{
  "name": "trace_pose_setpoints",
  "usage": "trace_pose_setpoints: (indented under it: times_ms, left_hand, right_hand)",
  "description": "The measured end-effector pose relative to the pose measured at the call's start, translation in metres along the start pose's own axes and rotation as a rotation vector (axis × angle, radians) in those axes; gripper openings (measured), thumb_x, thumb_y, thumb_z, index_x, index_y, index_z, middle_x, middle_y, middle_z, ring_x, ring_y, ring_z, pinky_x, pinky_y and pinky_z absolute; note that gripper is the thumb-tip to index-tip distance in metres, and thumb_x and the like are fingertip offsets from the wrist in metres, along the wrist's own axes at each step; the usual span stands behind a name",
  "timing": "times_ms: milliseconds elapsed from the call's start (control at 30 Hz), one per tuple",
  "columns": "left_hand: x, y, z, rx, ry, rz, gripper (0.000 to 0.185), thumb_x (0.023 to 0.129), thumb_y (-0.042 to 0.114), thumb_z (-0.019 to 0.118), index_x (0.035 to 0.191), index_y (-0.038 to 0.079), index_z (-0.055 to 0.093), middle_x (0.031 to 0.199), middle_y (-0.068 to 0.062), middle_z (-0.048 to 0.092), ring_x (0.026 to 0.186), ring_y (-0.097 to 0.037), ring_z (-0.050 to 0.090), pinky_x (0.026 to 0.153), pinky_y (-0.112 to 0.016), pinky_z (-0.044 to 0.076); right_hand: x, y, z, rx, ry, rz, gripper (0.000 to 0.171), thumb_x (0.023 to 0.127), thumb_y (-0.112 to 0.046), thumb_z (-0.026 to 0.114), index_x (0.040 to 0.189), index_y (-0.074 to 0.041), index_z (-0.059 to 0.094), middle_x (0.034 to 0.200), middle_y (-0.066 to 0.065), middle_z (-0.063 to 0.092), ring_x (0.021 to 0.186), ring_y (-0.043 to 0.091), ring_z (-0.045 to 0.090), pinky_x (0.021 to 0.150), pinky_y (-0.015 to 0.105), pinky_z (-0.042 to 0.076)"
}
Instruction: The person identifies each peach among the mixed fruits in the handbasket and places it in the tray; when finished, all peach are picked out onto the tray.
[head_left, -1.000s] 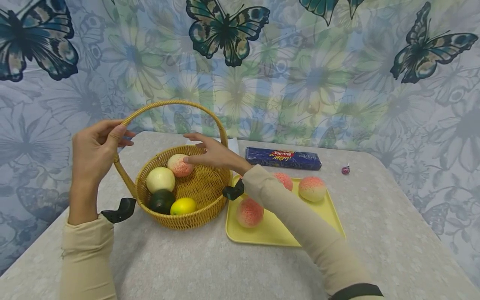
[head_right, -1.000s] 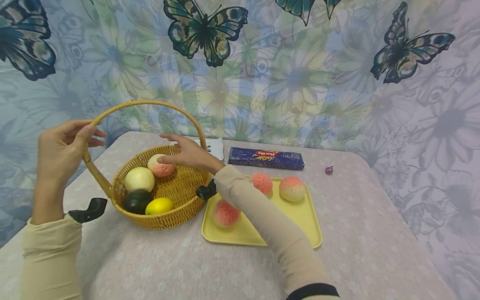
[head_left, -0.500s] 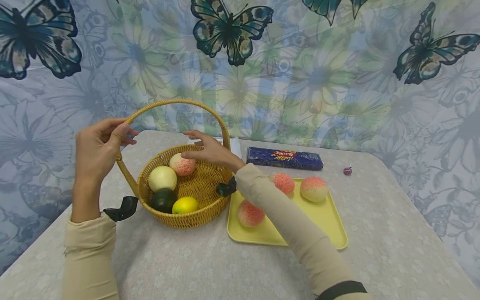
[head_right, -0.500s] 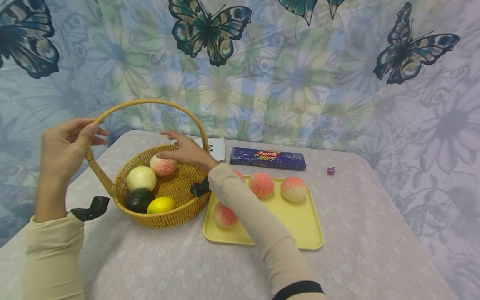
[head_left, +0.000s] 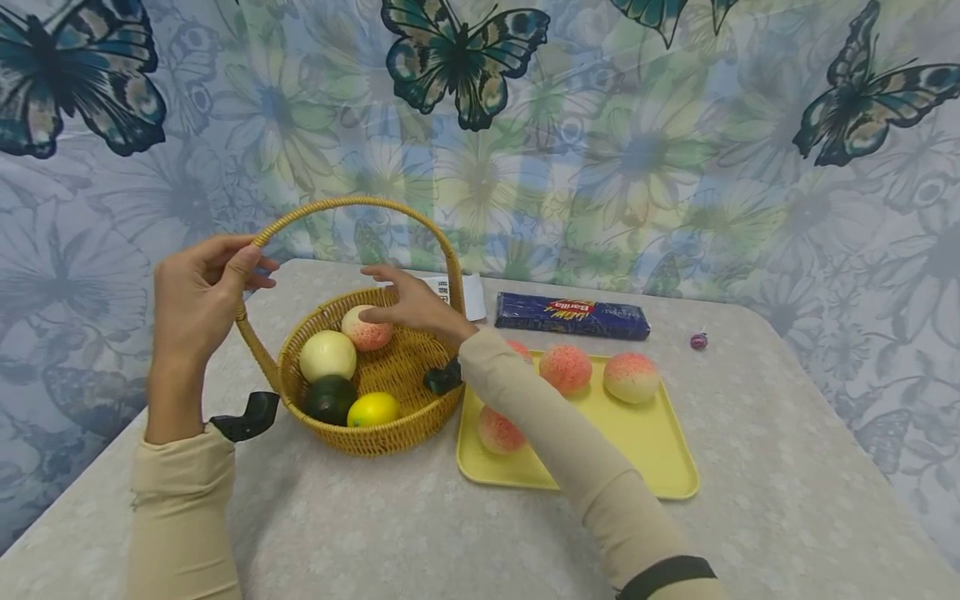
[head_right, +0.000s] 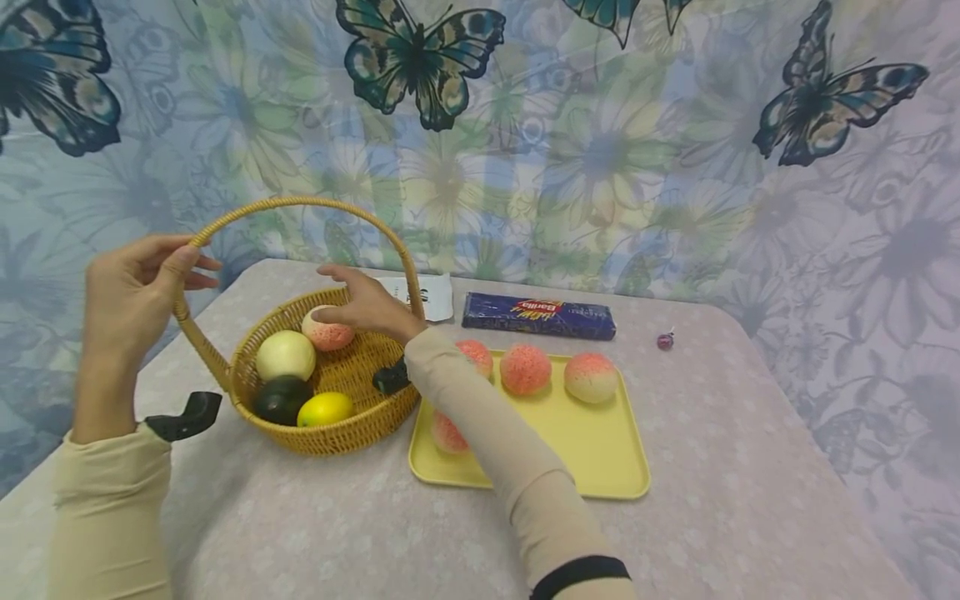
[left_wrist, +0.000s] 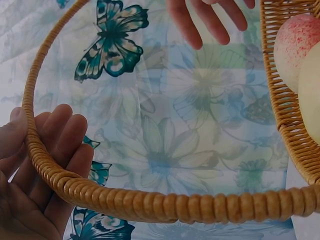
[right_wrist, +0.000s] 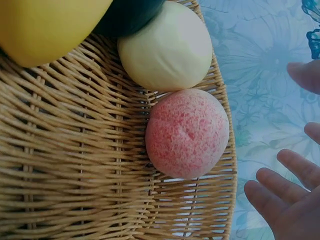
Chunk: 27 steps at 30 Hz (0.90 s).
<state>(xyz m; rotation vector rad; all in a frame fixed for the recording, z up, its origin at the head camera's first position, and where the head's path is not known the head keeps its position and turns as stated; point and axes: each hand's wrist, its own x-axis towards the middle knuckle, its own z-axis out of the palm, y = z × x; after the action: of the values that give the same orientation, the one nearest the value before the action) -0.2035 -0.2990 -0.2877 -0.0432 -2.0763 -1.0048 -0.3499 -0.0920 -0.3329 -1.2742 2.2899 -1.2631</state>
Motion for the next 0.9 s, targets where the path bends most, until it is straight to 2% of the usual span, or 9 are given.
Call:
trace_pose_setpoints:
  times_ms: [133, 333, 433, 633, 900]
  left_hand:
    - [-0.001, 0.000, 0.000, -0.008, -0.002, 0.003, 0.030, 0.096, 0.022, 0.058, 0.118, 0.003, 0.067, 0.080, 0.022, 0.064, 0.066, 0.005, 0.064, 0.059, -0.011, 0.047]
    - [0.000, 0.000, -0.001, -0.005, -0.007, -0.005, 0.029, 0.096, 0.022, 0.059, 0.118, 0.004, 0.067, 0.080, 0.022, 0.064, 0.067, 0.005, 0.064, 0.056, -0.012, 0.046]
    - [0.000, 0.000, -0.001, -0.001, -0.006, -0.006, 0.029, 0.096, 0.022, 0.058, 0.118, 0.004, 0.067, 0.080, 0.022, 0.064, 0.067, 0.005, 0.064, 0.056, -0.012, 0.045]
    - [0.001, 0.000, -0.002, 0.001, -0.004, -0.006, 0.030, 0.096, 0.024, 0.058, 0.118, 0.005, 0.067, 0.080, 0.022, 0.064, 0.067, 0.004, 0.064, 0.054, -0.013, 0.045]
    - [0.000, 0.001, -0.001, -0.002, -0.006, -0.006, 0.030, 0.096, 0.024, 0.058, 0.117, 0.005, 0.067, 0.080, 0.021, 0.064, 0.067, 0.004, 0.064, 0.058, -0.012, 0.047]
  right_hand:
    - [0.003, -0.002, 0.004, -0.029, -0.030, 0.013, 0.072, 0.089, -0.029, 0.069, 0.150, -0.021, 0.032, 0.152, 0.006, 0.032, 0.136, 0.029, 0.038, 0.097, 0.038, 0.045]
    - [0.009, -0.004, 0.008, -0.140, -0.106, 0.046, 0.076, 0.088, -0.028, 0.071, 0.151, -0.021, 0.029, 0.155, 0.002, 0.027, 0.142, 0.019, 0.028, 0.108, 0.037, 0.036]
    - [0.010, -0.003, 0.010, -0.169, -0.119, 0.055, 0.077, 0.088, -0.024, 0.071, 0.151, -0.020, 0.029, 0.156, 0.002, 0.027, 0.143, 0.019, 0.028, 0.109, 0.036, 0.035]
    - [0.011, 0.005, 0.015, -0.176, -0.147, 0.028, 0.079, 0.086, -0.020, 0.072, 0.151, -0.013, 0.028, 0.155, 0.008, 0.029, 0.136, 0.024, 0.039, 0.102, 0.034, 0.042]
    - [0.010, 0.014, 0.017, -0.181, -0.219, 0.013, 0.082, 0.086, -0.020, 0.072, 0.152, -0.011, 0.024, 0.152, 0.009, 0.033, 0.124, 0.021, 0.048, 0.093, 0.025, 0.044]
